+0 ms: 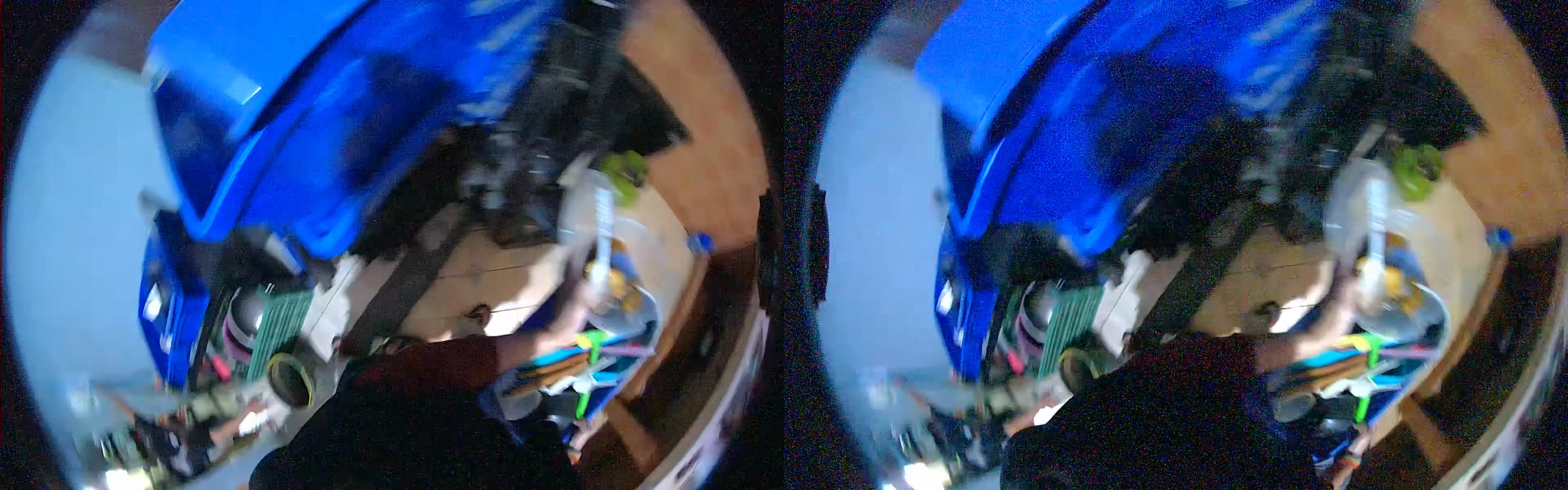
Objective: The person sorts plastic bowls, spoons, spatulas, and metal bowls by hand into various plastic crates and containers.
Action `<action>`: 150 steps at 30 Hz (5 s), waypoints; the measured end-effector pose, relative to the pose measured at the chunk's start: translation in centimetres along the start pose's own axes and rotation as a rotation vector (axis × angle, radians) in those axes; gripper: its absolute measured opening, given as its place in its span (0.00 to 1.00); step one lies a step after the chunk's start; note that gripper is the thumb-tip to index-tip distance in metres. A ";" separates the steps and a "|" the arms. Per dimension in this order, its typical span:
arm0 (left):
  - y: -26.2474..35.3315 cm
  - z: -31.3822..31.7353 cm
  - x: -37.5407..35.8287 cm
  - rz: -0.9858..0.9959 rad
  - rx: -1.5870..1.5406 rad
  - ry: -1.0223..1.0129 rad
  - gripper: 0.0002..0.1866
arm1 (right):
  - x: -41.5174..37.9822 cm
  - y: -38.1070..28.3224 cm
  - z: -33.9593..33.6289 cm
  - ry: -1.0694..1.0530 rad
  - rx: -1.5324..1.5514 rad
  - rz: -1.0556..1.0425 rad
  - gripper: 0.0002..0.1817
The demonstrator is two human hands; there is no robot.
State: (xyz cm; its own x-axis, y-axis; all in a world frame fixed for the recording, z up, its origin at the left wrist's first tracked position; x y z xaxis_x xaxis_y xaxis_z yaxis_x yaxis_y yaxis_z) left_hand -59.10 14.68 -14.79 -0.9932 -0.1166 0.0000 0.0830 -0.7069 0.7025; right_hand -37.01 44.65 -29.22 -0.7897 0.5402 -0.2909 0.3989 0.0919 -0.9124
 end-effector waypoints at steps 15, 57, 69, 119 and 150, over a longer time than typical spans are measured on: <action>3.8 4.9 4.4 -0.441 0.133 -0.015 0.33 | -10.7 -11.0 3.3 0.041 0.362 0.248 0.13; -1.1 0.6 16.6 -1.010 -0.305 -0.748 0.25 | -17.2 -9.4 20.1 0.905 0.593 0.002 0.16; 1.0 -21.8 23.4 -0.752 0.087 -0.812 0.25 | -18.1 -8.2 20.7 1.008 0.340 0.006 0.04; -0.7 -19.2 21.1 0.201 1.155 -0.824 0.20 | -4.1 -19.8 16.6 0.194 -1.448 -0.249 0.32; 5.5 5.0 7.5 -0.068 0.290 -1.645 0.32 | -8.2 -34.5 16.4 0.488 -1.202 -0.359 0.16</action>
State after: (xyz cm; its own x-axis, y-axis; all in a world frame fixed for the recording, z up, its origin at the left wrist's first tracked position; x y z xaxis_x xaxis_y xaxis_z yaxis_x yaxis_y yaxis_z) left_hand -66.54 13.38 -7.37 -0.0312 0.8469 0.5308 0.2083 -0.5139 0.8322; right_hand -51.92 23.33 -0.12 -0.7910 0.5487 0.2707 0.5637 0.8256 -0.0262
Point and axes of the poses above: each hand's wrist, its own x-axis towards the middle knuckle, its own z-axis out of the palm, y = z × x, the point moved 1 cm from there along x, towards the middle knuckle, and after that the axes turned 1 degree about -z, right-handed, at the moved point
